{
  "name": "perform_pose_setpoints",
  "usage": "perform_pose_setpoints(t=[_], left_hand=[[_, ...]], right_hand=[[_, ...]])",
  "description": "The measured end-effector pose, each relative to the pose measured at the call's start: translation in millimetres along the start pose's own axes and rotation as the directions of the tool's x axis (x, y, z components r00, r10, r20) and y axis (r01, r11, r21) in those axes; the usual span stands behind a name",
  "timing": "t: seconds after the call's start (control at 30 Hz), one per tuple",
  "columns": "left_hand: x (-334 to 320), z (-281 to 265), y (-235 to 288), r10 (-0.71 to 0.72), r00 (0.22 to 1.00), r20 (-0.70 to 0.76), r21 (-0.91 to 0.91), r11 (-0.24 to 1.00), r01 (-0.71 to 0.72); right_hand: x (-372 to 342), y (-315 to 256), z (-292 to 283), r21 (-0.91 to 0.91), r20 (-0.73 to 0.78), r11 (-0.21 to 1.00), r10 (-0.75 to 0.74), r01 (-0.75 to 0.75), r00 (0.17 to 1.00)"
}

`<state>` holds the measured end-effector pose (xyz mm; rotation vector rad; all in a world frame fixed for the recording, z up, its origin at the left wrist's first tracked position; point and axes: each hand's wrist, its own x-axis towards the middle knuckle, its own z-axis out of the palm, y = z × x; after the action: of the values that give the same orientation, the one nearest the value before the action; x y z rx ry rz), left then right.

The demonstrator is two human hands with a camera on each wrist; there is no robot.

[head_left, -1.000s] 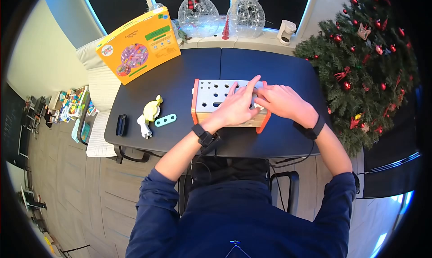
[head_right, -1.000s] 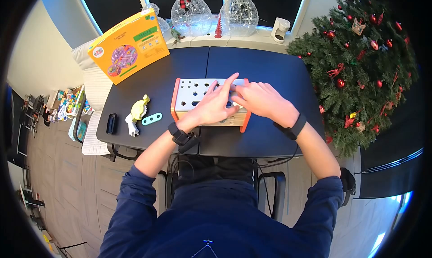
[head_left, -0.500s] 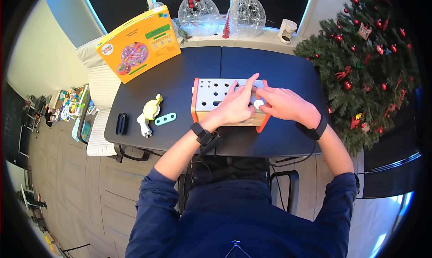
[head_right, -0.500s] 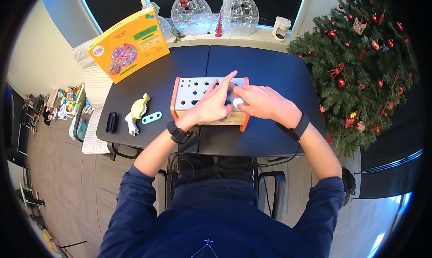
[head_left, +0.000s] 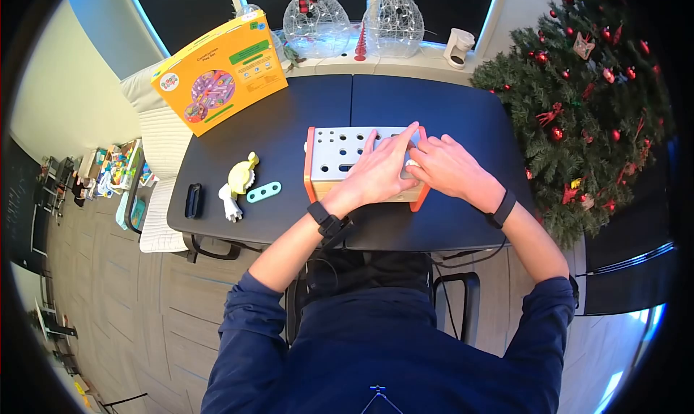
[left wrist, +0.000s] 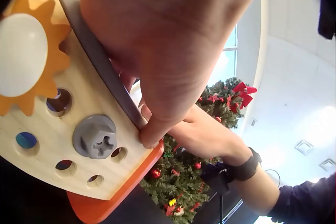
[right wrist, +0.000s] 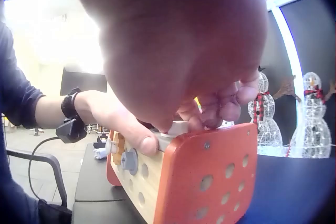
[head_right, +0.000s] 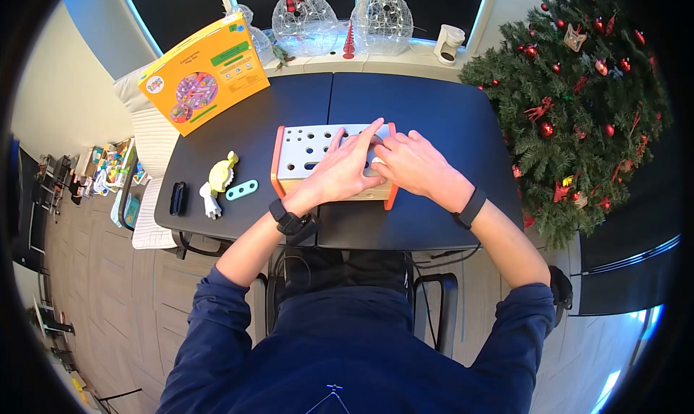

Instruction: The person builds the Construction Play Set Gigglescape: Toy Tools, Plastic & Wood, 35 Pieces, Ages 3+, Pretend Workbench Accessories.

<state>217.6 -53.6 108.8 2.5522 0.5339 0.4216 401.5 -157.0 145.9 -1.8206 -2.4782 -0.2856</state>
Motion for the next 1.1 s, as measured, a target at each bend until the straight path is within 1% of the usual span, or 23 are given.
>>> perform_pose_setpoints(t=[0.1,0.2,0.3,0.4,0.43,0.5,0.53,0.6,0.63,0.67,0.73,0.77,0.87,0.93,0.97,1.07,1.1], left_hand=[[-0.3,2.7,-0.4,0.013,0.999,-0.029,0.022,1.000,-0.013],[-0.8,2.3,2.6,0.005,0.999,-0.035,0.017,1.000,-0.005],[-3.6,2.6,4.4,0.056,0.996,-0.070,0.063,0.997,-0.052],[-4.7,-11.9,-1.7,0.089,0.991,-0.098,-0.198,0.974,-0.107],[-9.0,-7.8,-9.4,0.083,0.969,-0.233,-0.318,0.935,-0.156],[-32.8,-25.6,-20.4,0.029,0.927,-0.374,-0.226,0.967,-0.121],[-48.6,-37.0,-30.4,0.008,0.900,-0.436,-0.179,0.979,-0.096],[-85.7,-58.7,-59.9,-0.049,0.816,-0.576,0.032,0.996,0.082],[-102.8,-67.2,-78.7,-0.102,0.797,-0.596,0.075,0.980,0.182],[-120.6,-72.4,-100.5,-0.152,0.770,-0.620,0.115,0.953,0.280],[-158.3,-68.2,-156.8,-0.142,0.832,-0.536,0.378,0.841,0.387],[-176.8,-58.1,-179.3,-0.251,0.855,-0.455,0.505,0.718,0.480],[-202.7,-40.3,-192.8,-0.266,0.898,-0.350,0.707,0.554,0.440],[-207.0,-29.9,-205.4,-0.305,0.901,-0.309,0.740,0.518,0.429],[-206.2,-27.5,-207.2,-0.275,0.911,-0.306,0.757,0.511,0.408],[-197.3,-25.3,-205.6,-0.265,0.921,-0.287,0.747,0.540,0.388],[-195.0,-25.6,-205.4,-0.219,0.923,-0.316,0.728,0.569,0.384]], right_hand=[[0.6,-2.7,-1.1,0.001,0.013,1.000,0.010,-0.010,1.000],[-1.2,-6.4,-6.6,-0.037,0.039,0.999,-0.001,0.002,0.999],[-0.2,-11.8,-1.9,0.101,0.068,0.981,0.161,-0.167,0.985],[-6.0,-12.0,5.7,0.125,-0.057,0.978,0.177,-0.169,0.983],[-8.4,-11.9,5.1,0.143,-0.094,0.976,0.181,-0.167,0.979],[-15.2,-14.1,6.4,0.187,-0.166,0.969,0.193,-0.161,0.967],[-20.0,-16.1,6.8,0.214,-0.168,0.962,0.205,-0.167,0.964],[-31.4,-22.0,2.2,0.275,-0.163,0.944,0.232,-0.181,0.959],[-34.8,-25.9,-3.0,0.316,-0.105,0.923,0.264,-0.220,0.959],[-37.4,-27.8,-2.1,0.312,-0.111,0.927,0.252,-0.207,0.961],[-39.8,-28.4,-1.6,0.295,-0.135,0.938,0.226,-0.179,0.965],[-39.5,-29.8,-3.0,0.299,-0.149,0.938,0.227,-0.175,0.962],[-28.1,-36.1,-10.3,0.314,-0.192,0.939,0.210,-0.143,0.959],[-19.3,-41.9,-14.8,0.329,-0.200,0.937,0.194,-0.121,0.960],[-14.8,-44.4,-14.6,0.336,-0.217,0.937,0.172,-0.092,0.961],[-1.2,-50.1,-14.1,0.341,-0.253,0.940,0.116,-0.024,0.960],[2.8,-52.8,-14.0,0.339,-0.260,0.941,0.108,-0.014,0.960]])
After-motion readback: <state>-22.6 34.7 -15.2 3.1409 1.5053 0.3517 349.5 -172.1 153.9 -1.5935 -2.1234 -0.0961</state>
